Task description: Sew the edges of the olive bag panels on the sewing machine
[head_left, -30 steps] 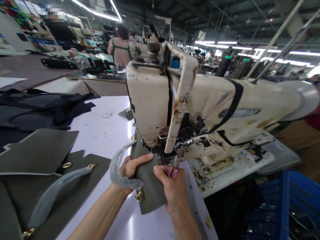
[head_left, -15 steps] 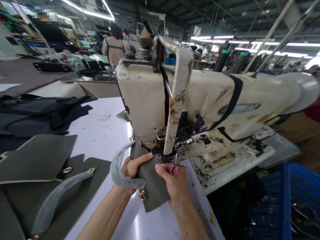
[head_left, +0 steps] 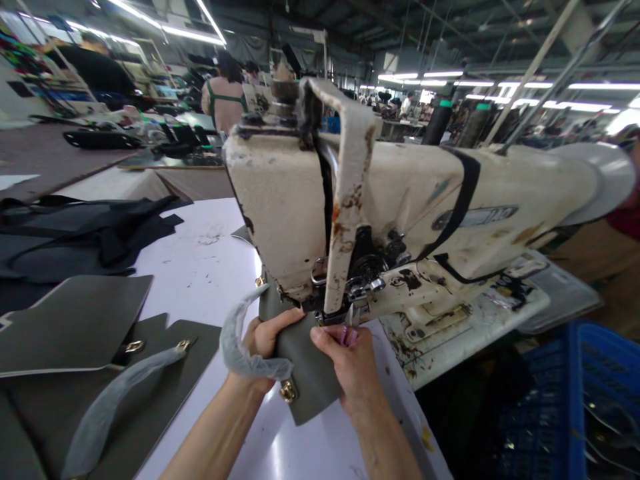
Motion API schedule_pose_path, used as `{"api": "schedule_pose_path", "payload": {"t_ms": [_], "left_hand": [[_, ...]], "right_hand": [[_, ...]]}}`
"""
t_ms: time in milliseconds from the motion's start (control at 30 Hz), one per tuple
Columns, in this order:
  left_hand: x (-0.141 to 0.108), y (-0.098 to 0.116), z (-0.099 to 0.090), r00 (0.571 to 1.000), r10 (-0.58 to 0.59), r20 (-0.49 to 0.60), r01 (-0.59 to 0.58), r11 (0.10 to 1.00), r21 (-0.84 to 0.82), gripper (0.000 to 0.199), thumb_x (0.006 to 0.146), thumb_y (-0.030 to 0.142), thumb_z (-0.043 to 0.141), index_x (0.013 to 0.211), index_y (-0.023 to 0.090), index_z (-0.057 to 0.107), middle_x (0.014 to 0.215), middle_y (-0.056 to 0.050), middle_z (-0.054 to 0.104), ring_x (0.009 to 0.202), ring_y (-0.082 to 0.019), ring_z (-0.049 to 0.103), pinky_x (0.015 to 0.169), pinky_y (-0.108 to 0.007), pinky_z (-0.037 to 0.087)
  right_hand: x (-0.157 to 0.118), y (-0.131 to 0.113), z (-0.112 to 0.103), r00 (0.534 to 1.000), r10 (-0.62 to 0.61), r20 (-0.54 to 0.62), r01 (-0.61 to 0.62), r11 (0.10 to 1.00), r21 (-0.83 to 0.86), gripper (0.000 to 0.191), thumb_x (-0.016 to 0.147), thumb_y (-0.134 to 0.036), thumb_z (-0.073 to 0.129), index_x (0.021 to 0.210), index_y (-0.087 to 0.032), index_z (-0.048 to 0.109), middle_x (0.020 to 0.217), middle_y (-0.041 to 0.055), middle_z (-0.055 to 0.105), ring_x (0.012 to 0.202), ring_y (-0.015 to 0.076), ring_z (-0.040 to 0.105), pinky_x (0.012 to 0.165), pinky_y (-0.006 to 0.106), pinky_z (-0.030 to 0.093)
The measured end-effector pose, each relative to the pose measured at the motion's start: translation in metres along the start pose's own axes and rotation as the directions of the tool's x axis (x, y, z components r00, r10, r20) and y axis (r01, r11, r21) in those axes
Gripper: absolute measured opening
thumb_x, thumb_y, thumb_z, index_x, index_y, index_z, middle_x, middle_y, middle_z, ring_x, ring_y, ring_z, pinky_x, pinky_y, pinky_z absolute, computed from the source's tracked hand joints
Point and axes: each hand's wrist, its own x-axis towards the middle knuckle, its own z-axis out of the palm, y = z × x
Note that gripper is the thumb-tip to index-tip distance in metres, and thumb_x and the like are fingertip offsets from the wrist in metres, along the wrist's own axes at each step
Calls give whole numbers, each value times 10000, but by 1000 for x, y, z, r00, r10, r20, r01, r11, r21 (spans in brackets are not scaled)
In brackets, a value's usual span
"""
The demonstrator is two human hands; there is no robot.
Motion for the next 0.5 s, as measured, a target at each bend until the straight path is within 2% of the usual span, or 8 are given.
{"api": "schedule_pose_path", "payload": {"t_ms": [167,333,433,500], "left_hand": [[-2,0,3,1000,-29,1,29,999,-31,391,606,273,872,949,133,745,844,-120,782,670,-301,732,566,-357,615],[-6,1,1,997,-57,48,58,998,-37,361,645,265,865,968,154,748,813,-98,782,576,-260,704,516,-338,611],[-7,-3,-2,990,-71,119,79,995,-67,413,680,277,857,1066,177,749,852,-90,790,616,-272,727,545,-345,630],[-8,-9,-1,991,-52,125,66,992,-108,418,689,290,858,1074,176,744,888,-96,793,716,-307,757,633,-378,663]], "right_hand": [[2,-2,-2,999,27,19,-28,997,65,304,693,-420,842,677,-123,776,623,57,667,606,186,583,600,320,517],[0,-6,-9,994,-79,70,86,989,-117,242,772,-351,777,650,-142,766,571,1,591,553,130,461,545,260,400],[-7,-8,-14,990,-131,42,138,959,-248,153,788,-306,758,817,-174,830,592,-28,578,525,105,381,509,243,309],[-10,-11,-18,988,-148,41,153,935,-321,217,798,-301,751,962,-199,849,593,-35,583,496,96,347,484,241,264]]}}
